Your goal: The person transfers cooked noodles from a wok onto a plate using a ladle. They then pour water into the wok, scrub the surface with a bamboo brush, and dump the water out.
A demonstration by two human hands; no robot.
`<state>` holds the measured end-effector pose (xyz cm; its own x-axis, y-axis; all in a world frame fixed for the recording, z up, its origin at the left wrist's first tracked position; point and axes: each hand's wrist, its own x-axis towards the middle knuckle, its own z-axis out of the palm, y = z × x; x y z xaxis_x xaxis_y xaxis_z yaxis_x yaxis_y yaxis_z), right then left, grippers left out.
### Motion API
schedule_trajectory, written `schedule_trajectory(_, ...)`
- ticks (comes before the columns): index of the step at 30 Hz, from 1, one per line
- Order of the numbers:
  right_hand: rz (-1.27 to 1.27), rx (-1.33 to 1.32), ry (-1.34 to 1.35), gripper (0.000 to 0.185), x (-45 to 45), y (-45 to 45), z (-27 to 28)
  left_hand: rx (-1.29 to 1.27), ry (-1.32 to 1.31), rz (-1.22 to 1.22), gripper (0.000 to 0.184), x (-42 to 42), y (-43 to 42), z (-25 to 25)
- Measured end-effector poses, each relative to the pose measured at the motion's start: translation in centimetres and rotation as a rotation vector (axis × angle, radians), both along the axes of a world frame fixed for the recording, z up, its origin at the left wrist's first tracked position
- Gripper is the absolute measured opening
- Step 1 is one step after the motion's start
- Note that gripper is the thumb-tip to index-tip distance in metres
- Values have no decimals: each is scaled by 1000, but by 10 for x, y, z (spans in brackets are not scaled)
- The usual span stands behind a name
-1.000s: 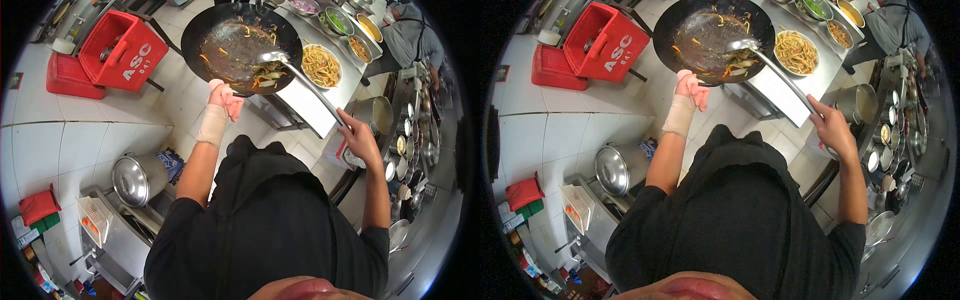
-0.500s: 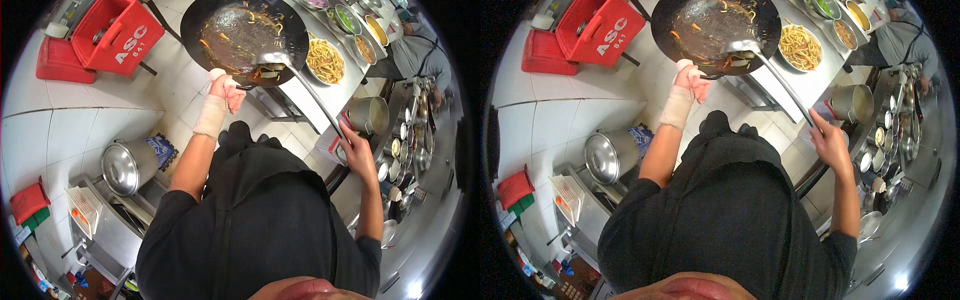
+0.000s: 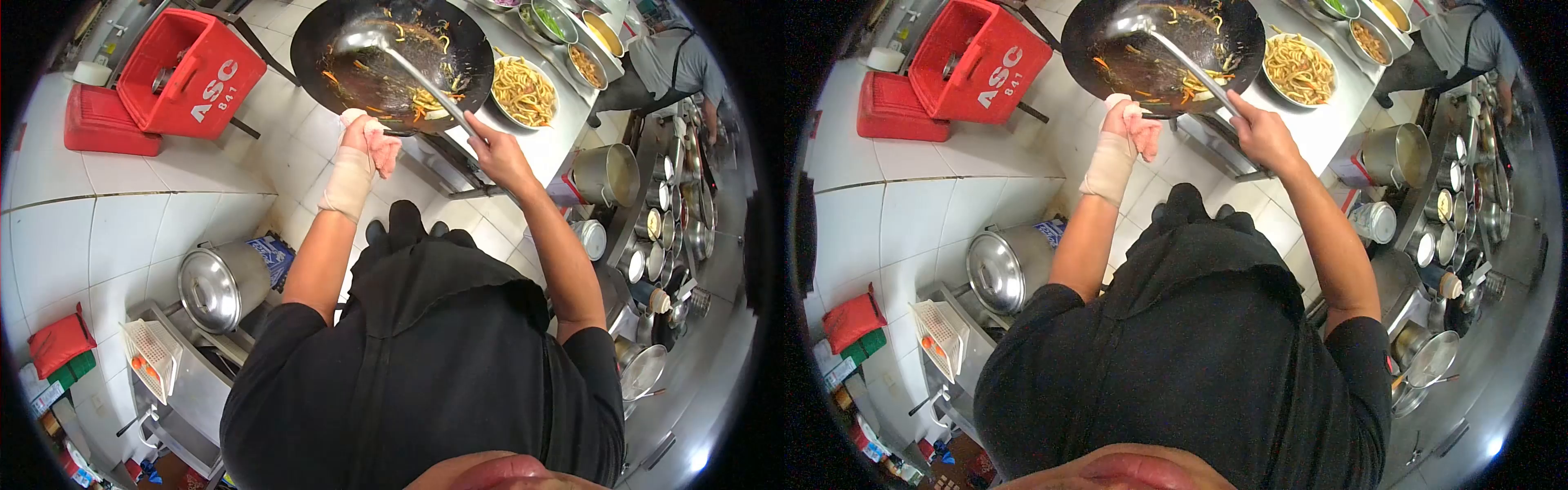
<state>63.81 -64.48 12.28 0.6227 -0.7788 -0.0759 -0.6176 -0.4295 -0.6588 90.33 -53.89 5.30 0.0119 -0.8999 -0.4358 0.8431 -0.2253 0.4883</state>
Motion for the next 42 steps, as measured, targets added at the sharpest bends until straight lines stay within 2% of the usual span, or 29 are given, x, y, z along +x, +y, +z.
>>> schedule_trajectory(3, 39, -11, 127, 45, -44, 8, 25, -4, -53, 174, 27, 0, -6, 12)
schedule_trajectory(5, 19, -93, 290, 45, -89, 23, 64, -40, -68, 261, 27, -1, -7, 16)
schedule_trajectory(7, 41, -190, 248, 45, -132, 29, 96, -22, -63, 363, 27, -7, -10, 21)
schedule_trajectory(9, -12, -79, 299, 44, -135, 29, 124, -332, -4, 99, 24, 4, -3, 17)
schedule_trajectory(10, -48, -27, 319, 44, -137, 32, 131, -343, -16, 94, 23, 4, -6, 16)
schedule_trajectory(11, -38, -38, 279, 45, -137, 30, 123, -353, -28, 89, 21, 5, -10, 16)
schedule_trajectory(13, -9, -66, 195, 46, -123, 10, 92, -86, -137, 366, 19, -6, -20, 38)
schedule_trajectory(15, 63, -228, 112, 47, -106, -3, 73, -156, -137, 359, 15, 6, -31, 32)
schedule_trajectory(17, 77, -317, 146, 48, -98, -22, 69, -181, -162, 368, 15, 0, -39, 56)
schedule_trajectory(18, 87, -362, 168, 48, -100, -26, 70, -232, -111, 292, 16, 6, -41, 59)
schedule_trajectory(21, 14, -386, 295, 48, -127, -27, 107, -115, -296, 454, 20, -18, -50, 106)
schedule_trajectory(25, -58, -535, 354, 49, -181, -32, 128, -63, -269, 461, 31, -24, -66, 121)
schedule_trajectory(29, -82, -621, 448, 51, -215, -22, 165, -84, -325, 480, 35, -30, -81, 112)
schedule_trajectory(32, -115, -638, 484, 52, -240, -8, 181, -109, -307, 349, 37, -27, -88, 91)
schedule_trajectory(39, -179, -658, 489, 52, -272, 3, 156, -124, -138, 178, 38, -18, -94, 46)
schedule_trajectory(40, -208, -618, 441, 51, -270, 6, 153, 15, -231, 306, 38, -37, -91, 67)
schedule_trajectory(42, -219, -520, 285, 50, -265, 8, 138, -26, -270, 312, 31, -37, -90, 58)
